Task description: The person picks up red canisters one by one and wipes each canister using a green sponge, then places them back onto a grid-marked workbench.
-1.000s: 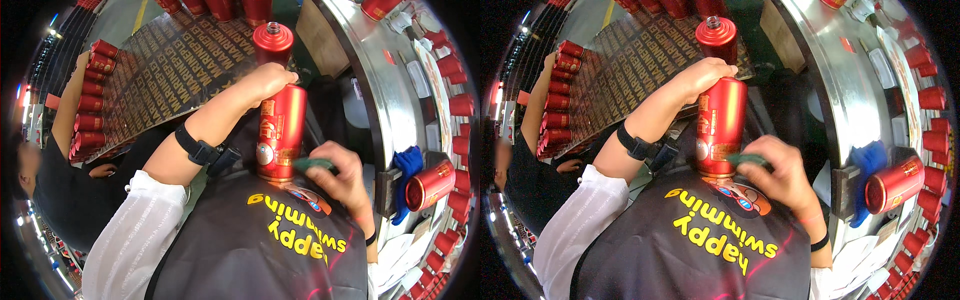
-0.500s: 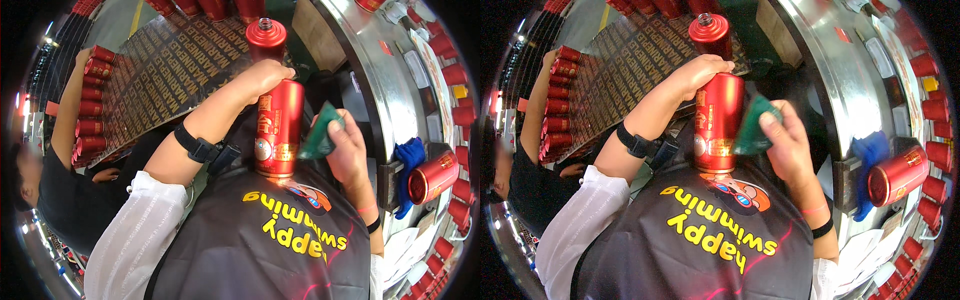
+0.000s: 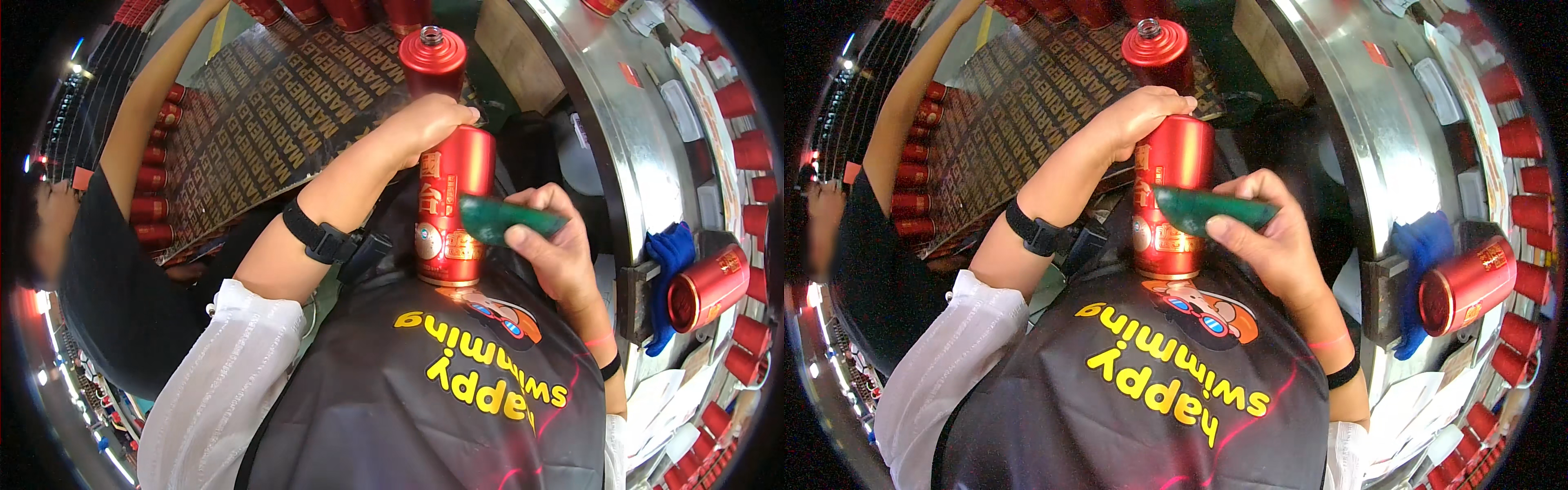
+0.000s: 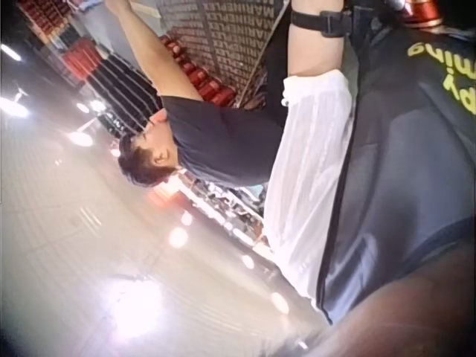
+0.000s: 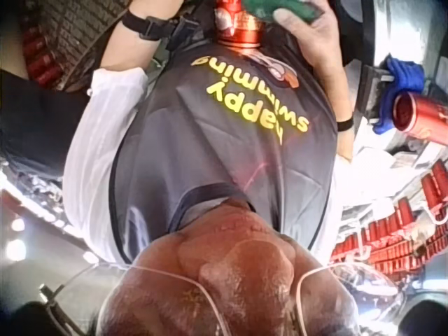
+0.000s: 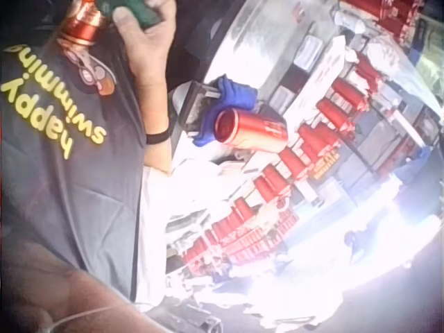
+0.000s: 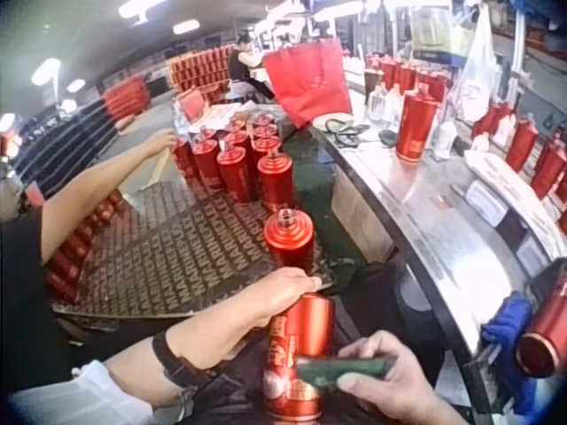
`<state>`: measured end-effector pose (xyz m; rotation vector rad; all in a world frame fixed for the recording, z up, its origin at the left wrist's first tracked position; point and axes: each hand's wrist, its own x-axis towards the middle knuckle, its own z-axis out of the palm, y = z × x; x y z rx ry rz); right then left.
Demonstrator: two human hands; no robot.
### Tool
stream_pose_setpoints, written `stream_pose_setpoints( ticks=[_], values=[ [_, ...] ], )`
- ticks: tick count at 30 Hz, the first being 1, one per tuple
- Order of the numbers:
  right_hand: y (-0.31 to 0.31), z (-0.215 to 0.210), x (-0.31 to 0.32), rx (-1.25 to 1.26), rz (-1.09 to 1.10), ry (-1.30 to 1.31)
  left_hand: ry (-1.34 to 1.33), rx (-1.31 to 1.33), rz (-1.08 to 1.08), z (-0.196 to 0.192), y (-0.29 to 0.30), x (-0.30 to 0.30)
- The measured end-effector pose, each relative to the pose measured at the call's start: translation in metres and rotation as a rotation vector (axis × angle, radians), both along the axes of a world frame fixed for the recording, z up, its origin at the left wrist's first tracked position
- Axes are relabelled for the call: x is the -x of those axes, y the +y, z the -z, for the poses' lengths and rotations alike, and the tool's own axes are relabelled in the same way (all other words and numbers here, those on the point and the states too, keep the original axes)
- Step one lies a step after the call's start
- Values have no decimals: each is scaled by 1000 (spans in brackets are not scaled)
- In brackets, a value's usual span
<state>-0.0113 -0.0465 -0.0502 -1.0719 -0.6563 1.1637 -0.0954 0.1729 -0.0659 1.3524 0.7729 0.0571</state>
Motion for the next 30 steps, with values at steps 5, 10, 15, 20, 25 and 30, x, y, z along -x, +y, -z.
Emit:
stream_pose_setpoints(
  ticks=[5, 10, 15, 20, 25, 30],
  values=[
    [1, -10, 4, 162, -34, -371, 17, 18, 0, 6, 3, 1],
    [2, -12, 5, 115, -258, -533, 11, -6, 12, 6, 1, -1],
    [0, -4, 3, 124, -75, -385, -29, 29, 28, 5, 1, 2],
    [2, -6, 2, 122, -87, -535, -13, 1, 34, 8, 1, 0],
    [5, -6, 6, 29, -167, -682, 8, 4, 17, 13, 2, 0],
    [2, -7, 6, 42, -156, -670, 8, 24, 0, 11, -1, -2]
  ],
)
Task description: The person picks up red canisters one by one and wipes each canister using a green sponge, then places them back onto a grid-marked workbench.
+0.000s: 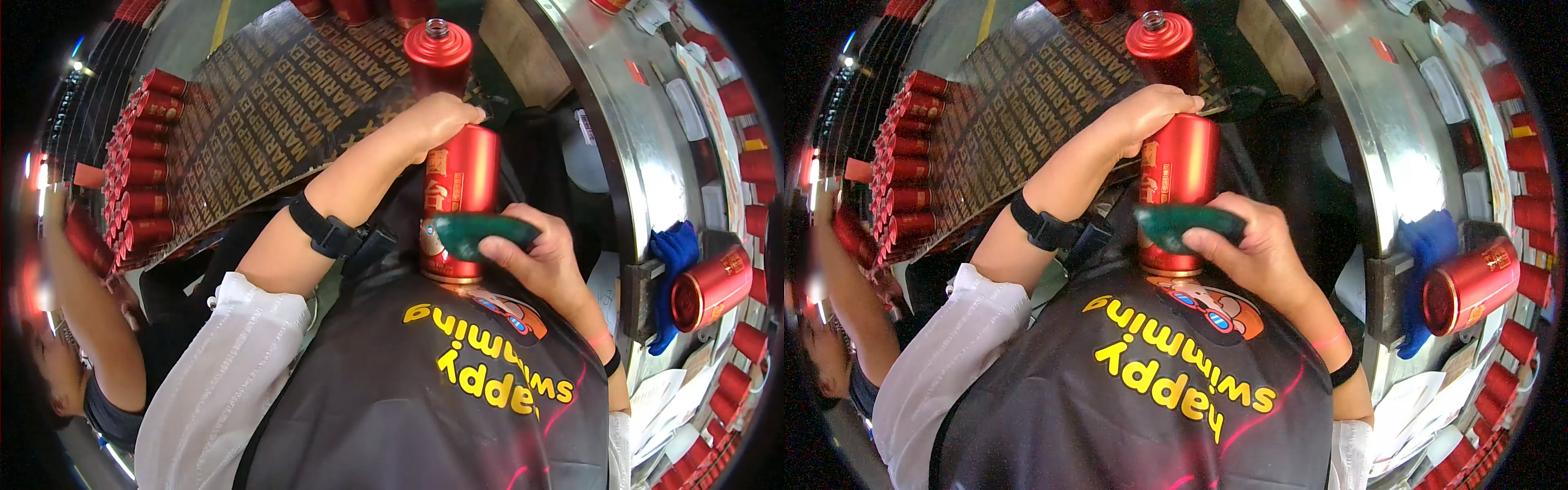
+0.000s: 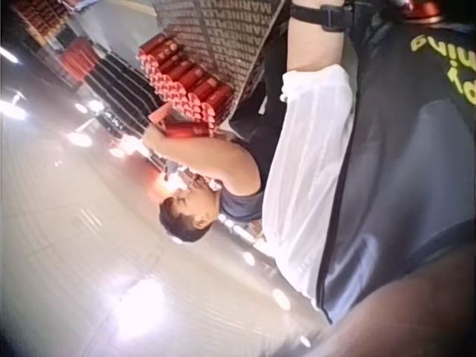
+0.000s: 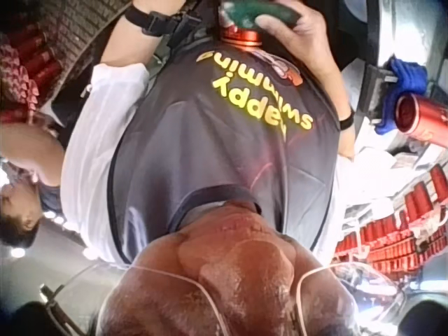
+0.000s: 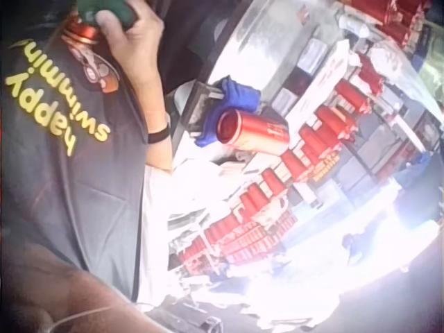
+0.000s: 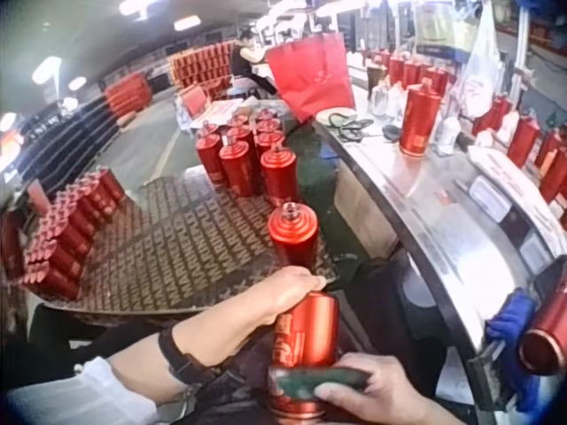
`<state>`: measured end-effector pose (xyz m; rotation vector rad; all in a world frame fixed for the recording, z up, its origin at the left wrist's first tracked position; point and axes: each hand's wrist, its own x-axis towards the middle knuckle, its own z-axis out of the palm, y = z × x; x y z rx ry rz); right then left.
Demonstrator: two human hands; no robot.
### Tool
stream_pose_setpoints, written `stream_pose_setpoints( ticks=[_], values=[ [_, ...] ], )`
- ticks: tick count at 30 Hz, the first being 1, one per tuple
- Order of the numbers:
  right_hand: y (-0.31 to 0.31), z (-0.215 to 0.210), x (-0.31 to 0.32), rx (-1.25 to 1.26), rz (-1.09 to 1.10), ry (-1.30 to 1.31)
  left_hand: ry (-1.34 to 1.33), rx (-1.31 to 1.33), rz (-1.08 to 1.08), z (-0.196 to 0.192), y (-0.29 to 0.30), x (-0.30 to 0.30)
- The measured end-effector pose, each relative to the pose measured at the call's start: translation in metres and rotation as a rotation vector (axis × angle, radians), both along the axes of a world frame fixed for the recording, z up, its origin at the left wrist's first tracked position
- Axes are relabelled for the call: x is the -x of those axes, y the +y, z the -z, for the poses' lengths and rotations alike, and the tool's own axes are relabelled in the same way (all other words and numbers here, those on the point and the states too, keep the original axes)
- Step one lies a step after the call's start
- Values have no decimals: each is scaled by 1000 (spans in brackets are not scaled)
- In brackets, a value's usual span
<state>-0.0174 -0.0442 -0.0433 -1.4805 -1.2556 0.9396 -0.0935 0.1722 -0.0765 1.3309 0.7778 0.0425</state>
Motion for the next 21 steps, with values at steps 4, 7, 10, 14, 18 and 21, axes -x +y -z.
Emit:
stream_pose_setpoints(
  ticks=[4, 7, 10, 14, 18, 21],
  values=[
    [-1, 2, -5, 68, 117, 135, 21, -58, 24, 4, 4, 0],
    [1, 1, -2, 44, 73, 104, 16, -46, 34, 1, 1, 0],
    [1, 3, -6, 53, 119, 111, 28, -69, 56, 1, 2, -1],
    [2, 0, -2, 31, 18, 40, 33, -46, 28, 2, 1, -4],
    [2, 1, -9, 69, 112, 192, 2, 5, 11, -1, 3, -2],
    [0, 0, -3, 30, -14, 56, 88, -93, 30, 7, 4, -3]
  ],
)
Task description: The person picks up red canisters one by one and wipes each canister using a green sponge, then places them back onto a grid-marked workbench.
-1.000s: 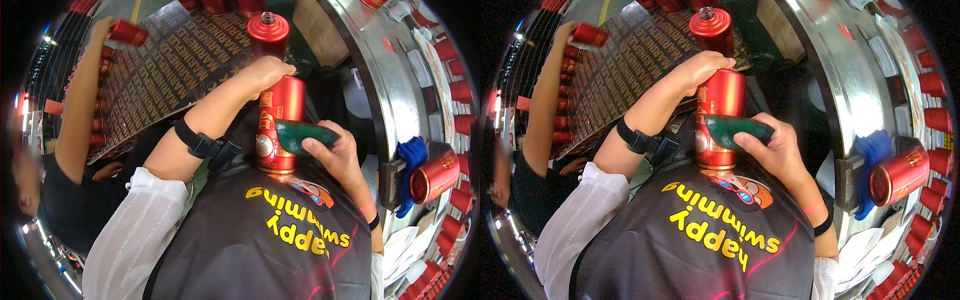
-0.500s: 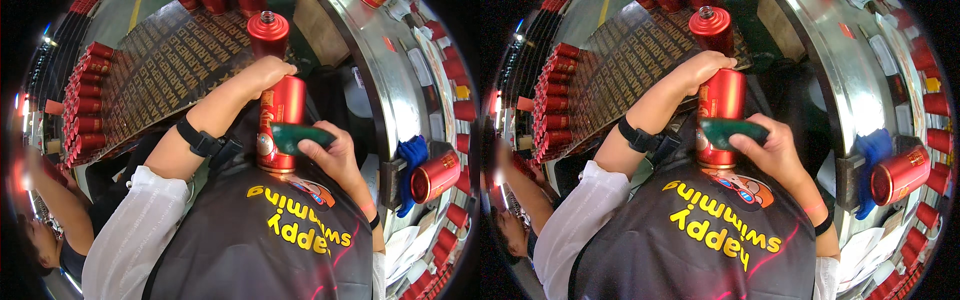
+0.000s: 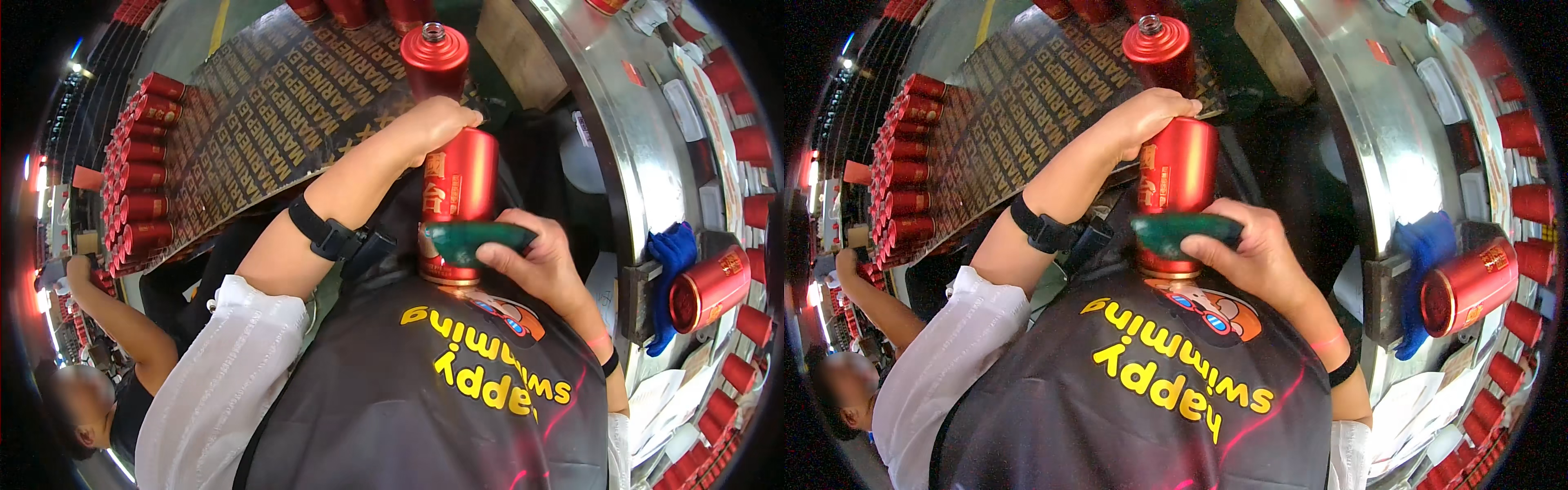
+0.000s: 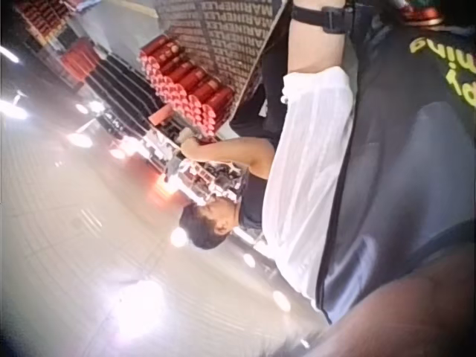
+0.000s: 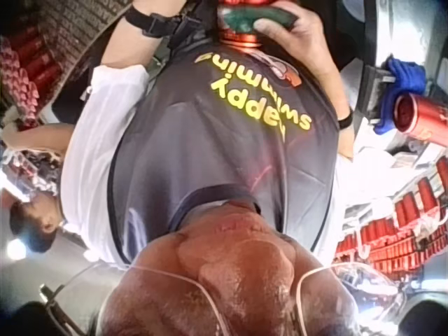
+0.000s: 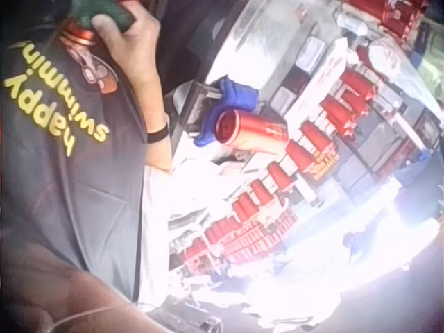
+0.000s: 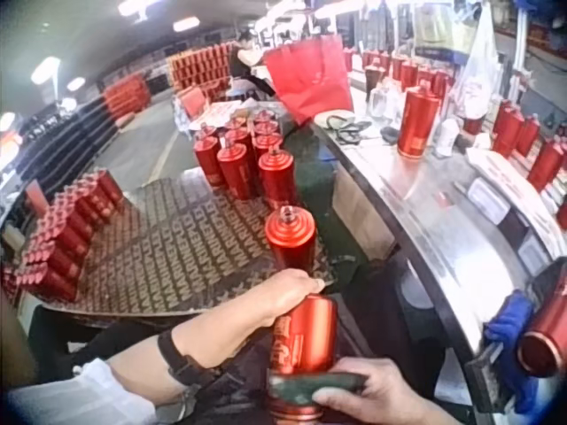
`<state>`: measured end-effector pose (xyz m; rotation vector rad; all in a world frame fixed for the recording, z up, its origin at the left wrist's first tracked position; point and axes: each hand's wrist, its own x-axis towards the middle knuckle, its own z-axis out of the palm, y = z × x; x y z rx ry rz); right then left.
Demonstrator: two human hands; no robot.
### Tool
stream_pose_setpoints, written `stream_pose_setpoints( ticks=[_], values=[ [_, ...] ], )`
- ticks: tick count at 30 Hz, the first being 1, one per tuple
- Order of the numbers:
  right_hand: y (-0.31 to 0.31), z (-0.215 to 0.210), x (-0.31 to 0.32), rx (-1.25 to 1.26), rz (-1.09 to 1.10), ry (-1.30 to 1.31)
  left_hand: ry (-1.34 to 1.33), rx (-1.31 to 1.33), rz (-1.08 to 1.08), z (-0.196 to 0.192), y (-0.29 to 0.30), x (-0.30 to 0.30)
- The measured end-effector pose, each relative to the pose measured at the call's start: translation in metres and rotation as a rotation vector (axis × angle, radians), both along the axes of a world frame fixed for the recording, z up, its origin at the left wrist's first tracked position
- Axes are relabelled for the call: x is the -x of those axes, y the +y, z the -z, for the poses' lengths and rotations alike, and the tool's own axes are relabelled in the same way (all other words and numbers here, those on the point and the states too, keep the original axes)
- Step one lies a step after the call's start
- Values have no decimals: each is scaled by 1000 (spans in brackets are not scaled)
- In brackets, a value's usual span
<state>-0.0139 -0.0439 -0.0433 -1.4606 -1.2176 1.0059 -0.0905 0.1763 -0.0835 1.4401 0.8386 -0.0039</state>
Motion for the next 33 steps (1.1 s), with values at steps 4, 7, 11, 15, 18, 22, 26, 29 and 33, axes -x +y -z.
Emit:
stream_pose_setpoints(
  ticks=[4, 7, 11, 15, 18, 22, 26, 29, 33],
  values=[
    [-4, 5, -6, 69, 146, 251, -101, 115, 13, -5, -1, 4],
    [-6, 9, -5, 65, 24, 182, -82, 75, -5, -4, -1, 1],
    [-5, 9, -9, 56, 185, 299, -84, 73, -7, -4, -1, 0],
    [-3, 4, -7, 94, -75, 175, -69, 67, 7, -9, -2, 3],
    [-10, 12, -21, 40, 242, 336, -89, 88, 17, -6, 3, 1],
    [-11, 17, -25, -60, 379, 534, -78, 25, 5, -15, 1, 1],
    [-15, 26, -32, -163, 331, 541, -36, -252, 97, -21, 4, -1],
    [-14, 23, -31, -229, 328, 663, 10, -407, 153, -26, 6, 0],
    [-18, 25, -32, -135, 403, 809, 34, -398, 158, -34, 5, 4]
  ],
)
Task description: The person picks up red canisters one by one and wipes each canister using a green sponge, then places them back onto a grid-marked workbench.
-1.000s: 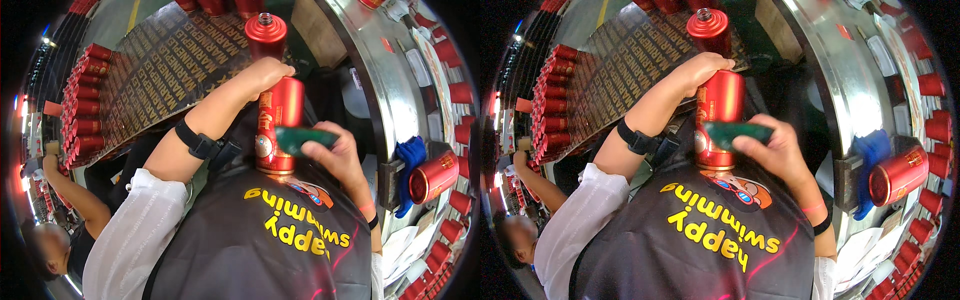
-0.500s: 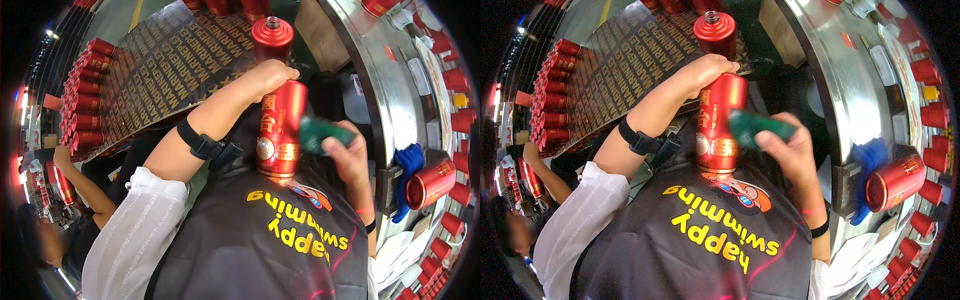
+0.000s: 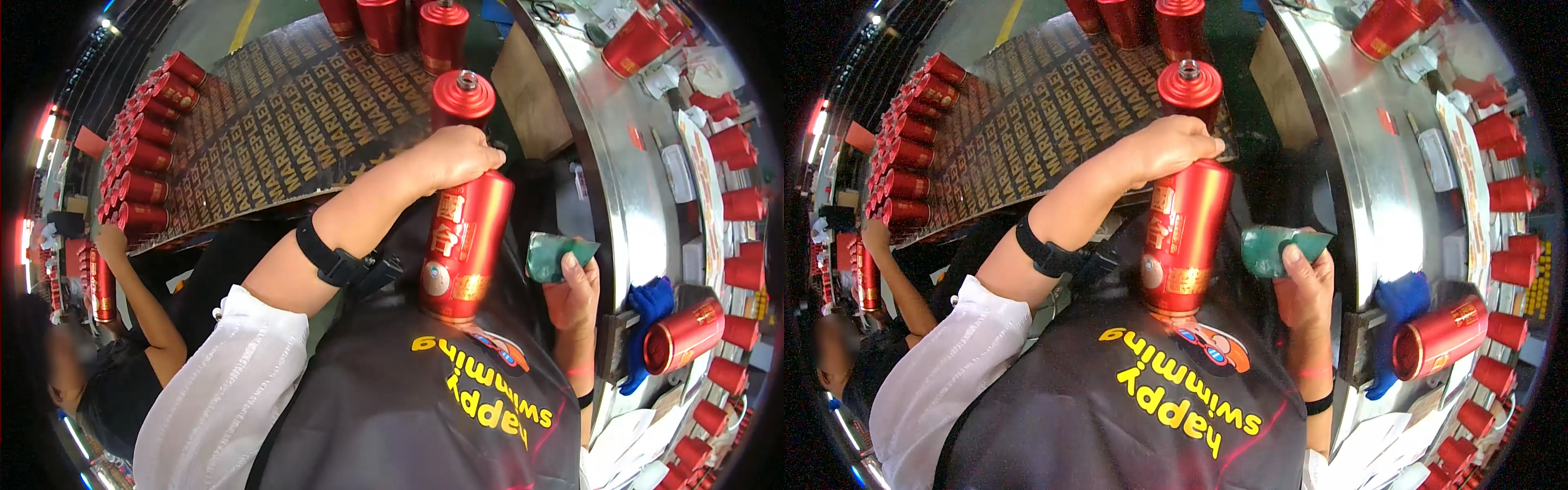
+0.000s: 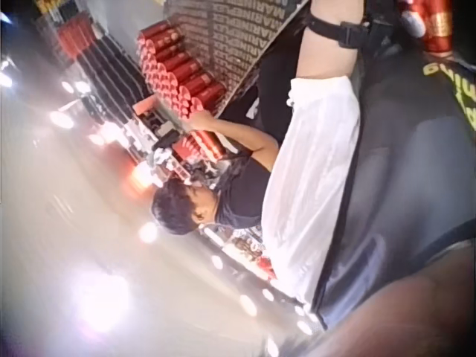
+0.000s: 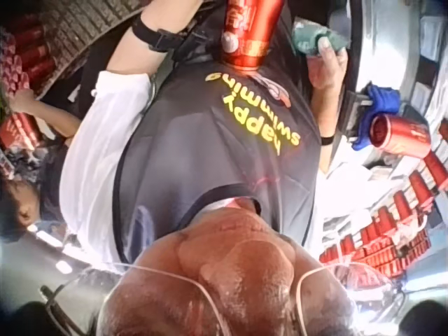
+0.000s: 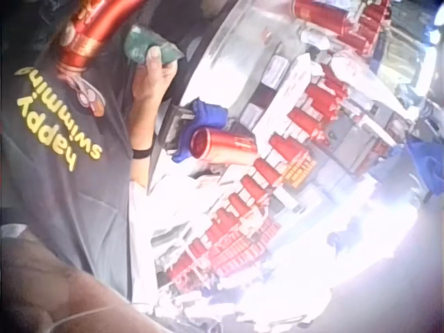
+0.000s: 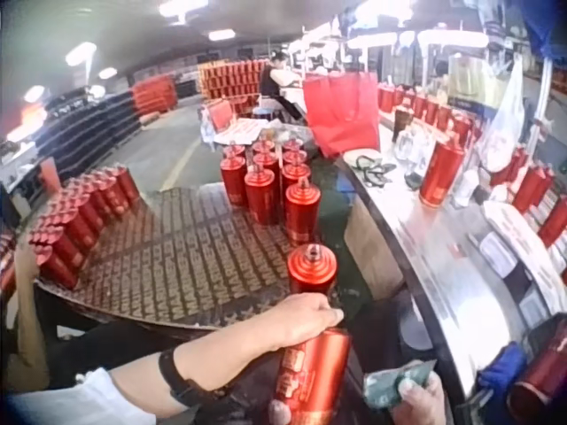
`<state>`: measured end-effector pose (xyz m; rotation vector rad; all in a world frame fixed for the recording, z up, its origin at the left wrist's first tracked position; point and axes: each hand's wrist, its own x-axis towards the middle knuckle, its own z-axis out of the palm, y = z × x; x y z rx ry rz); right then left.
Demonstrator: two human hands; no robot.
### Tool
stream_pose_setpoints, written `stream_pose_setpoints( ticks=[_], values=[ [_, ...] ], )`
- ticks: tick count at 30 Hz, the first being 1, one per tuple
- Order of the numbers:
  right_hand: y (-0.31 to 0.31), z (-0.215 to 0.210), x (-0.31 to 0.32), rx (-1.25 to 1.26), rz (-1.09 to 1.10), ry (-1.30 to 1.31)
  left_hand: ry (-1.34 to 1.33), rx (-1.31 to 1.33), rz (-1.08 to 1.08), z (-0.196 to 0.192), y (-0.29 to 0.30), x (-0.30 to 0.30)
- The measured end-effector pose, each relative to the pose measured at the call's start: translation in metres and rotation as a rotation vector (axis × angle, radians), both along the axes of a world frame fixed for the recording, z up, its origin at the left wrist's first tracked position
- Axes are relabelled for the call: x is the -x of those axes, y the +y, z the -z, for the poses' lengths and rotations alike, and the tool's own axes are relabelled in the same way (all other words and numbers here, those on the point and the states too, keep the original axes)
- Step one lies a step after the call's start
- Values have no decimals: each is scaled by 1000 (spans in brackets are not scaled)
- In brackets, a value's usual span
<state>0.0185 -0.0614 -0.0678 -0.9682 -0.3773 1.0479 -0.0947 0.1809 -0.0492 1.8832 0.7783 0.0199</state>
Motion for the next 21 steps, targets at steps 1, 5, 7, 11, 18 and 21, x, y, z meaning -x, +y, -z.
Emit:
stream_pose_setpoints(
  ticks=[1, 5, 7, 11, 18, 21],
  values=[
    [-1, 1, -1, 26, 0, -31, 5, -15, 16, -5, 0, 2],
    [-6, 9, -4, 37, 2, -73, -70, 104, -69, -10, -4, 6],
    [-5, 4, -3, 42, -19, -101, -76, 114, -64, -7, -2, 6],
    [-4, 4, -3, 96, -15, -126, -70, 122, -60, -10, 0, 8],
    [-1, 0, 2, 140, -25, -164, -83, 135, -19, -16, 4, 10],
    [-4, 5, 1, 135, -4, -171, 11, -149, 72, -28, 3, 10]
  ],
)
